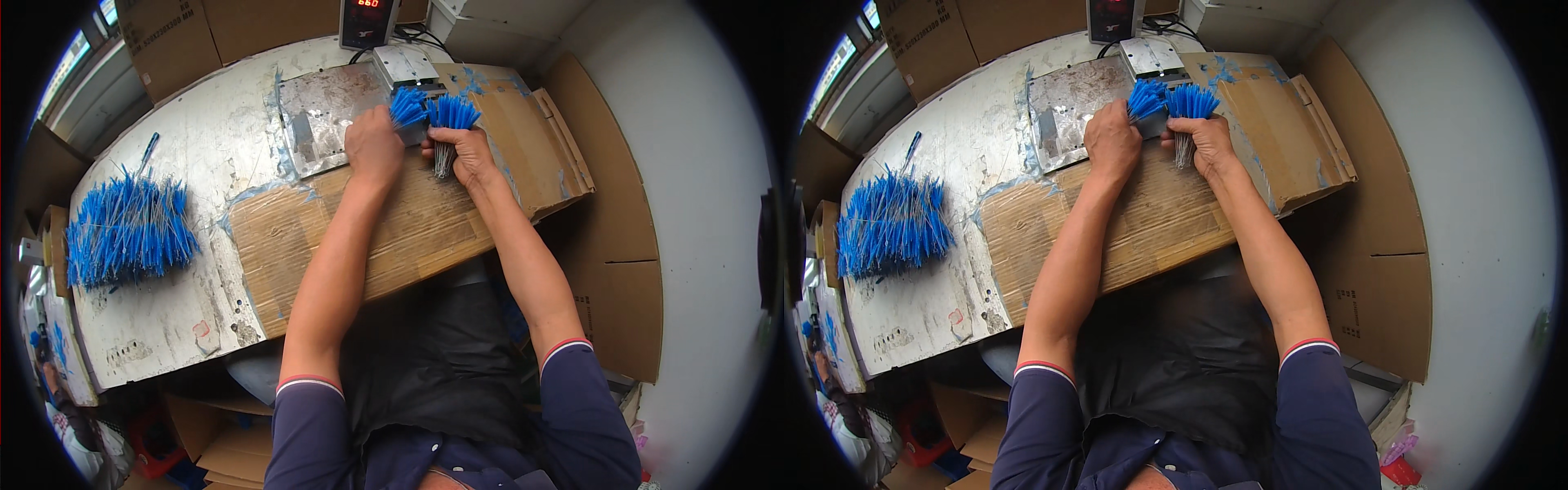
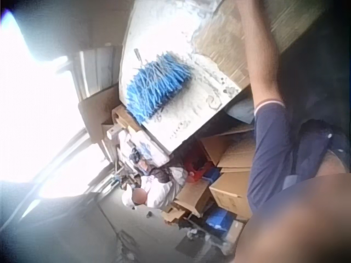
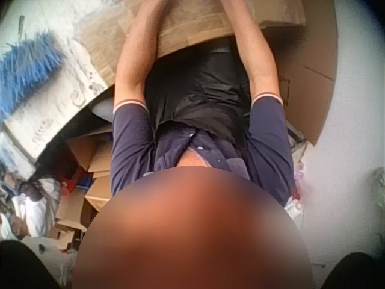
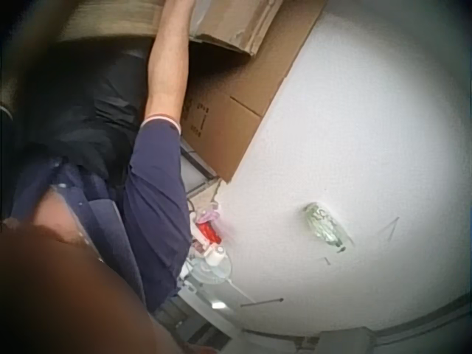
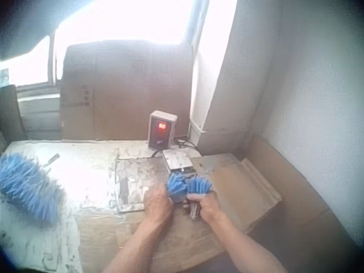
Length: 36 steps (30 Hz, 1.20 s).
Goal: Feeding bundles of blue fibers into a machine for binding or processing.
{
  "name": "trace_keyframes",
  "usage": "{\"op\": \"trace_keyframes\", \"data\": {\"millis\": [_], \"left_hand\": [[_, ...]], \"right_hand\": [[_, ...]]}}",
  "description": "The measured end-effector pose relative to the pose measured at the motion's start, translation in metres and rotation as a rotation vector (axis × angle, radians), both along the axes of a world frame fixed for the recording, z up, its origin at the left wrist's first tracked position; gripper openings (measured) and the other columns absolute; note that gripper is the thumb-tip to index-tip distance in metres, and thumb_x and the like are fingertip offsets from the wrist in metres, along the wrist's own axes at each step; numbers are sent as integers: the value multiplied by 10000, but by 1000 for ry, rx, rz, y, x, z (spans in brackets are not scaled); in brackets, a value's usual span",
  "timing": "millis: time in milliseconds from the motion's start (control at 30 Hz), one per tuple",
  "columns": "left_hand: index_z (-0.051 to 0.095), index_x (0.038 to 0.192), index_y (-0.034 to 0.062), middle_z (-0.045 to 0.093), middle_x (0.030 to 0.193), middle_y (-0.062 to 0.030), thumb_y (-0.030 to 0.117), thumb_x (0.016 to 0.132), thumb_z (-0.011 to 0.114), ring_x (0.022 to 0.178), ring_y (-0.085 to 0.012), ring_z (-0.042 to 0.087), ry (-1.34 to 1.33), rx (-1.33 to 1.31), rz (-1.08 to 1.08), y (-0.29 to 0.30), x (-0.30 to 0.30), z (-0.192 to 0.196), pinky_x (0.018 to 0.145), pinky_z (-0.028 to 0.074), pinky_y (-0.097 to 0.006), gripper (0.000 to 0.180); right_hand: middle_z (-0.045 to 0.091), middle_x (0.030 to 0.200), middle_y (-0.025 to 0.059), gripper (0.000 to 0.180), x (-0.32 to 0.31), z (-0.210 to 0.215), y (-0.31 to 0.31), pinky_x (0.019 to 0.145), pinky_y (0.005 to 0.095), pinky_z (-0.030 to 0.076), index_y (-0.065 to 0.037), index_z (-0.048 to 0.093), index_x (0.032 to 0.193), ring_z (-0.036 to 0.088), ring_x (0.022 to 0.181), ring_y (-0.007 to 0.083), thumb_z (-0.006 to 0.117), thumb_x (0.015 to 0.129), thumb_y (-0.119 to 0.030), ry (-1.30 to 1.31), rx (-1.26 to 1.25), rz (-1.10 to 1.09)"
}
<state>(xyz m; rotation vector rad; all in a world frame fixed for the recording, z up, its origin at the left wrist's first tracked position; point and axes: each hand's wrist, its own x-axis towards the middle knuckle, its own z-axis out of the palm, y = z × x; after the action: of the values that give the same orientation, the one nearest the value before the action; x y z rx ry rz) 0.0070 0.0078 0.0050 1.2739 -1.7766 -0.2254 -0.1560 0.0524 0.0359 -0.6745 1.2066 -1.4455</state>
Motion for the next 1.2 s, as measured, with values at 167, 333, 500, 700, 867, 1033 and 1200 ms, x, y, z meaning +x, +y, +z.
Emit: {"op": "trace_keyframes", "data": {"millis": [167, 333, 500, 700, 867, 1033, 1200], "left_hand": [[614, 993, 27, 699, 884, -200, 38, 799, 616, 857, -401, 677, -44, -6, 29, -1, -4, 1, 764, 503, -504, 194], [596, 1004, 40, 685, 863, -231, 70, 884, 599, 817, -432, 674, 313, 117, -12, -5, -3, -1, 696, 516, -506, 124], [656, 1053, 57, 703, 785, -105, 119, 944, 666, 675, -190, 655, 507, 137, -246, -4, -7, -5, 639, 510, -344, 126], [667, 1102, 53, 714, 833, -95, 118, 956, 660, 702, -145, 625, 560, 150, -289, -2, -6, 3, 673, 507, -330, 159], [657, 1110, 58, 724, 841, -95, 109, 956, 654, 714, -201, 664, 506, 79, -251, -4, -7, -3, 699, 519, -353, 162], [615, 1034, 65, 736, 847, -79, 97, 970, 615, 736, -227, 710, 519, 21, -32, -5, -4, -1, 676, 527, -371, 72], [601, 997, 48, 737, 834, -64, 114, 980, 604, 668, -187, 696, 558, 62, 27, -7, -1, -1, 616, 519, -358, 69]], "right_hand": [[702, 831, 153, 180, -5, -2, -3, 536, 348, 630, 63, 667, 929, 714, 659, 252, 746, 768, 80, 6, 12, -66], [693, 799, 137, 149, -1, 7, 0, 562, 340, 622, 63, 666, 913, 713, 683, 239, 750, 790, 72, 142, 147, 115], [697, 817, 134, 158, 13, 17, 4, 550, 334, 619, 61, 663, 936, 715, 688, 231, 751, 805, 65, 202, 133, 211], [697, 829, 127, 182, 10, 7, 7, 561, 332, 622, 51, 655, 973, 708, 675, 230, 753, 819, 47, 46, 88, 183], [691, 819, 126, 171, 10, 1, 8, 555, 329, 620, 47, 649, 959, 706, 663, 236, 749, 820, 51, -32, 48, 133], [667, 733, 152, 121, 8, 3, -4, 443, 336, 589, 80, 639, 851, 693, 582, 241, 736, 779, 96, 130, 102, -104], [660, 715, 171, 81, 16, 5, -16, 426, 338, 576, 102, 635, 797, 684, 559, 249, 712, 771, 103, 273, 151, -198]]}}
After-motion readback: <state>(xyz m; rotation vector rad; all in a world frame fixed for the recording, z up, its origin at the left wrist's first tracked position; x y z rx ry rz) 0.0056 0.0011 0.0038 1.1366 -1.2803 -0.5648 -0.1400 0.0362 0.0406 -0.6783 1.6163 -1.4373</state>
